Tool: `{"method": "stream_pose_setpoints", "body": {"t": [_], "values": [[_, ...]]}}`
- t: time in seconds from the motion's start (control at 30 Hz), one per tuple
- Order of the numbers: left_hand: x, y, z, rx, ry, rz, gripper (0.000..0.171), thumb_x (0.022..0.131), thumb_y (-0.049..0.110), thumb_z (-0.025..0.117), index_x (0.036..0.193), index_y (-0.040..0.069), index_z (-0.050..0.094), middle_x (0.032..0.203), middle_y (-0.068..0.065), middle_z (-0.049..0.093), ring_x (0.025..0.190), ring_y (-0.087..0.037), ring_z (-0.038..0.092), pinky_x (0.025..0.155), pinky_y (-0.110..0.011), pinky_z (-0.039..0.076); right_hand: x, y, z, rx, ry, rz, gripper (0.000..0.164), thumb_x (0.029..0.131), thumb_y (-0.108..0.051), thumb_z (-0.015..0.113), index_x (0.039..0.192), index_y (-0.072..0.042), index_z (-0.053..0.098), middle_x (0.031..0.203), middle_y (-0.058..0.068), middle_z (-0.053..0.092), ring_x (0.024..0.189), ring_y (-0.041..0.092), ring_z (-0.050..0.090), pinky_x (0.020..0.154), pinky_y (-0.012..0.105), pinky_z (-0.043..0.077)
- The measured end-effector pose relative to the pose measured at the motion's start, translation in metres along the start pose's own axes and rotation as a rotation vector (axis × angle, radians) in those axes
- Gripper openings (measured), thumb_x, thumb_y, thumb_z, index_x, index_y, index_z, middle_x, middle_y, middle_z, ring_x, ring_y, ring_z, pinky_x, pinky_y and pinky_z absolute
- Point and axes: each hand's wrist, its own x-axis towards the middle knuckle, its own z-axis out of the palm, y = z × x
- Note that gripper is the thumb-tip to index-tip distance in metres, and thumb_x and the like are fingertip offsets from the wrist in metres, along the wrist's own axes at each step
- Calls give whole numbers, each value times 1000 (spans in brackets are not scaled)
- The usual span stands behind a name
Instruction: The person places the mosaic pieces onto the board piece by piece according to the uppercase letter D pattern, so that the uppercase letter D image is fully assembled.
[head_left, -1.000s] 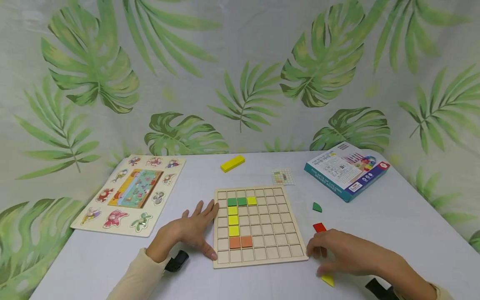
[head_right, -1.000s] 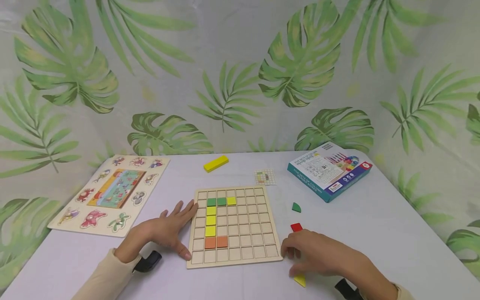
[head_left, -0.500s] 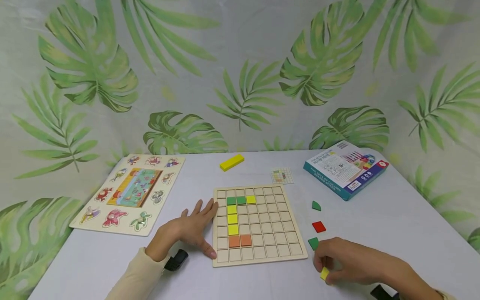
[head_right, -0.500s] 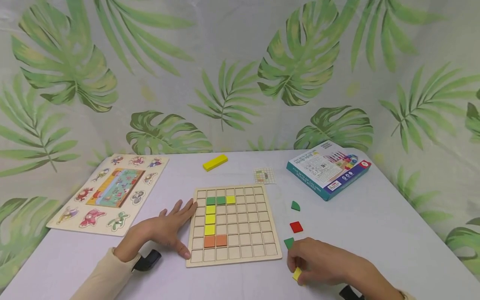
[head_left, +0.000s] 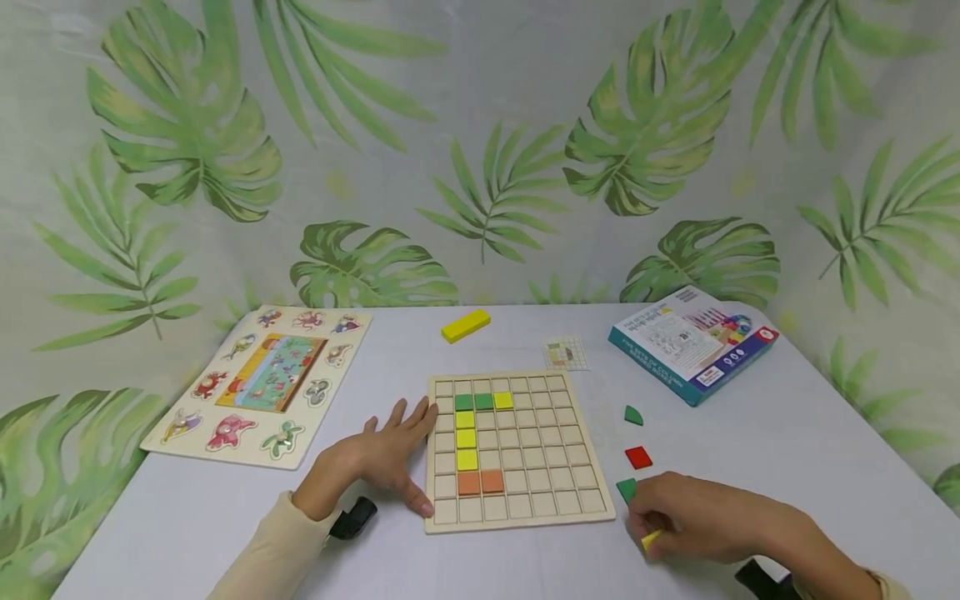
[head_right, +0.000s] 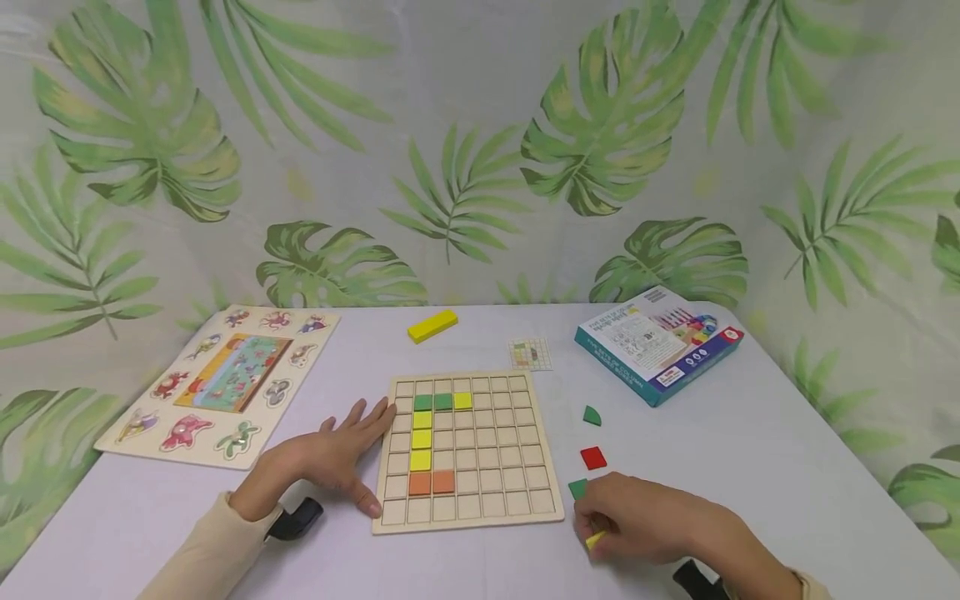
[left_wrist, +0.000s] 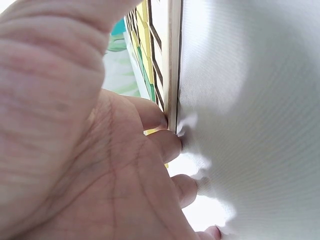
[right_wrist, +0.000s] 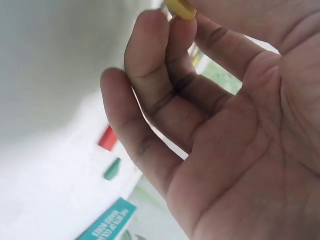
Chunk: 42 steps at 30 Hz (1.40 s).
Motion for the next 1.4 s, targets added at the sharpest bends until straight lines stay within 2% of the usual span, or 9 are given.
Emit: {"method": "stream_pose_setpoints", "body": {"t": [0.17,0.27,0.47,0.63,0.8,1.0,1.4], "values": [[-1,1,2,-11,-5,-9,138,62,49,93,162,7,7,169,-14,-3,154,-42,-9,116,-72,1,11,-5,-12,-47,60,-69,10,89,-30,75,90,-31,65,80,-19,56,78,-2,53,71,22,48],[-2,2,1,-8,-7,-8,138,62,49,93,162,7,7,169,-14,-3,154,-42,-9,116,-72,1,23,-11,-20,-69,87,-111,7,94,-29,70,91,-29,64,81,-18,58,75,-2,52,68,21,47],[-2,2,-2,12,-9,-5,138,63,50,92,162,7,6,169,-14,-3,154,-41,-9,116,-72,3,49,-28,-33,-74,119,-152,9,99,-17,64,98,-25,67,88,-15,64,76,0,54,68,20,47],[0,3,-3,18,-6,-9,137,63,50,92,162,7,7,169,-14,-3,154,-42,-8,116,-72,2,72,-37,-34,-81,153,-211,12,99,-10,62,105,-19,67,92,-14,65,81,3,54,74,22,49],[0,3,-2,15,-4,-19,137,62,49,93,162,7,8,169,-14,-2,154,-42,-8,115,-73,3,91,-41,-29,-87,194,-257,10,99,-11,63,104,-19,66,92,-13,65,81,3,55,77,22,50],[0,3,-1,34,-2,-14,137,62,51,92,162,7,8,169,-14,-2,154,-43,-7,115,-74,4,103,-43,-20,-62,235,-250,6,96,-13,68,97,-18,66,87,-13,64,77,2,55,74,22,51],[1,0,1,47,6,-9,138,62,53,92,162,7,9,169,-15,-1,154,-44,-6,114,-74,5,114,-51,-4,-41,254,-204,8,92,-13,70,92,-20,66,82,-14,64,75,2,56,73,22,50]]}}
